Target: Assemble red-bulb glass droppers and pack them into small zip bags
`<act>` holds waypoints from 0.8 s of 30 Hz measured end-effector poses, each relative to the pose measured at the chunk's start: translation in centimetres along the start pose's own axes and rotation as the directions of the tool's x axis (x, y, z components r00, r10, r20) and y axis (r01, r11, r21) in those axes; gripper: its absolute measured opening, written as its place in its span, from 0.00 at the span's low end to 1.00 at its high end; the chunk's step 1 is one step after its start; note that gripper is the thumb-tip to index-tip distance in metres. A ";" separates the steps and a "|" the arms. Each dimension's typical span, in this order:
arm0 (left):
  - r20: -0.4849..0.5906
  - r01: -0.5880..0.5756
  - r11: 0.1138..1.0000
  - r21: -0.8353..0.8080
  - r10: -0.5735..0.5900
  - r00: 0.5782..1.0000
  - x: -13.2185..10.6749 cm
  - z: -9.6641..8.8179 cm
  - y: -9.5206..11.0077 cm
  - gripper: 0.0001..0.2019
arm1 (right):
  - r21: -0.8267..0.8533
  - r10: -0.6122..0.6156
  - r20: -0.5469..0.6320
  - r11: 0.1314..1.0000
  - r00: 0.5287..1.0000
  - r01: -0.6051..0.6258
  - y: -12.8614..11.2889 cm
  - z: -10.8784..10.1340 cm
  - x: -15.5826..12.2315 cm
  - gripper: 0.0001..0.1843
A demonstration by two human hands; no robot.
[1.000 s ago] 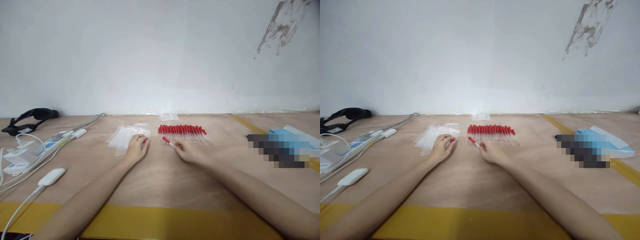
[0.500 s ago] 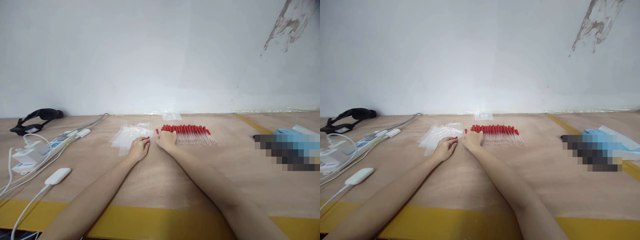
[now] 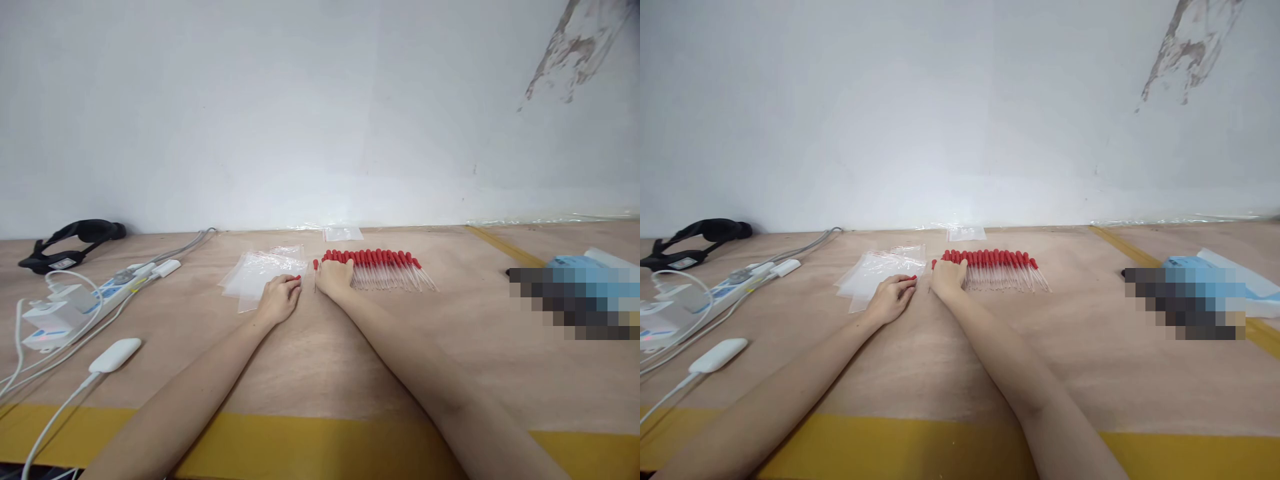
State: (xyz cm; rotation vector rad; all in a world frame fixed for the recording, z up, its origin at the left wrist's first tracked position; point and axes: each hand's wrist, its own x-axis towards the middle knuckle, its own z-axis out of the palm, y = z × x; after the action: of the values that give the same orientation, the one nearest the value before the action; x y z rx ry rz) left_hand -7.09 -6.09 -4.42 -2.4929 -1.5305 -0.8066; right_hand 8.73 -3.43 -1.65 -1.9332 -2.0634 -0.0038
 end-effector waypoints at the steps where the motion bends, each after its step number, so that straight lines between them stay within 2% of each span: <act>1: -0.002 0.001 1.000 -0.008 -0.001 1.000 0.0 0.0 0.0 0.14 | -0.003 -0.002 0.007 1.000 1.000 0.002 -0.2 0.0 0.1 0.13; 7: -0.078 -0.014 0.988 -0.153 0.002 0.997 -0.2 -0.3 0.6 0.11 | -0.007 0.026 0.043 1.000 0.999 -0.025 -1.1 -0.2 0.7 0.10; 11: -0.127 -0.068 0.967 -0.245 0.037 0.991 -0.4 -0.6 1.0 0.08 | 0.003 -0.005 0.035 1.000 0.999 0.004 -0.3 -0.6 -0.4 0.11; 14: -0.127 -0.089 0.961 -0.264 0.057 0.990 -0.8 -0.8 1.6 0.09 | 0.009 -0.065 -0.020 0.998 0.998 0.065 1.9 -1.2 -2.6 0.14; 17: -0.077 -0.094 0.957 -0.273 0.075 0.994 -1.3 -0.9 3.0 0.09 | 0.030 -0.144 -0.077 0.989 0.987 0.147 5.4 -1.4 -5.1 0.14; 21: -0.043 -0.142 0.941 -0.308 0.135 0.990 -2.0 -0.9 5.4 0.13 | 0.208 -0.325 -0.212 0.906 0.922 0.368 10.2 -1.3 -7.4 0.10; 24: -0.019 -0.148 0.922 -0.358 0.151 0.988 -2.2 -0.9 6.6 0.11 | 0.289 -0.364 -0.283 0.850 0.887 0.441 11.8 -1.4 -8.3 0.09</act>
State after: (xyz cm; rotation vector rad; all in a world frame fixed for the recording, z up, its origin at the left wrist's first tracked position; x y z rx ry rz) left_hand -2.59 -11.35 -3.52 -2.8254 -1.2672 -1.1401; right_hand 20.82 -10.71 -4.68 -1.2086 -2.1118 0.0473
